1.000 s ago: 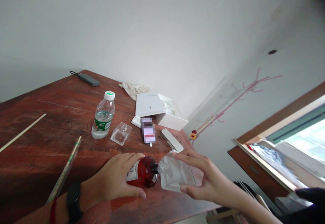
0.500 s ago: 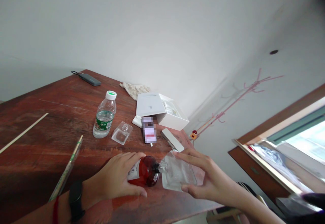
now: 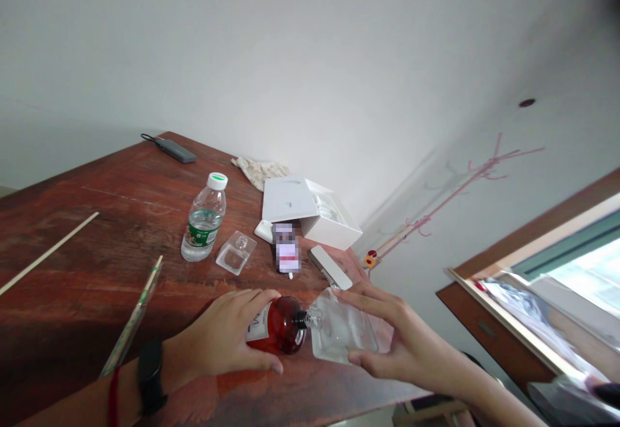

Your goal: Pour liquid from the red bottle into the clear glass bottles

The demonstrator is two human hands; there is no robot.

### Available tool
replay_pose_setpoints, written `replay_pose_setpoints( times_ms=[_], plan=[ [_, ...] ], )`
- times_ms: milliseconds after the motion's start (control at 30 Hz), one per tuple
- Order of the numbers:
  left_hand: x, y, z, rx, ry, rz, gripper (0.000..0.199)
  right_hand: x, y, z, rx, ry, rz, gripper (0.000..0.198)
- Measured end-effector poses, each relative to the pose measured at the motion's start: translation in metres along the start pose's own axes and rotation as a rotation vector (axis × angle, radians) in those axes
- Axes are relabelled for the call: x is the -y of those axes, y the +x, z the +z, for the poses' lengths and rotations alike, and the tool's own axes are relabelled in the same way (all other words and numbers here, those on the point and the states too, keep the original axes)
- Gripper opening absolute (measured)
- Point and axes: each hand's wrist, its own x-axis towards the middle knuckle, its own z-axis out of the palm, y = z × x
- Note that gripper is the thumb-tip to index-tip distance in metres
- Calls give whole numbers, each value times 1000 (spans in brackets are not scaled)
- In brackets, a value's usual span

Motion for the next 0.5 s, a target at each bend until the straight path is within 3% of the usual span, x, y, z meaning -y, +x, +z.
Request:
replay_pose_setpoints(
  times_ms=[500],
  plan=[
    [-4, 1, -5, 30, -37, -11, 88, 5, 5, -3, 3, -16, -13, 82]
  ],
)
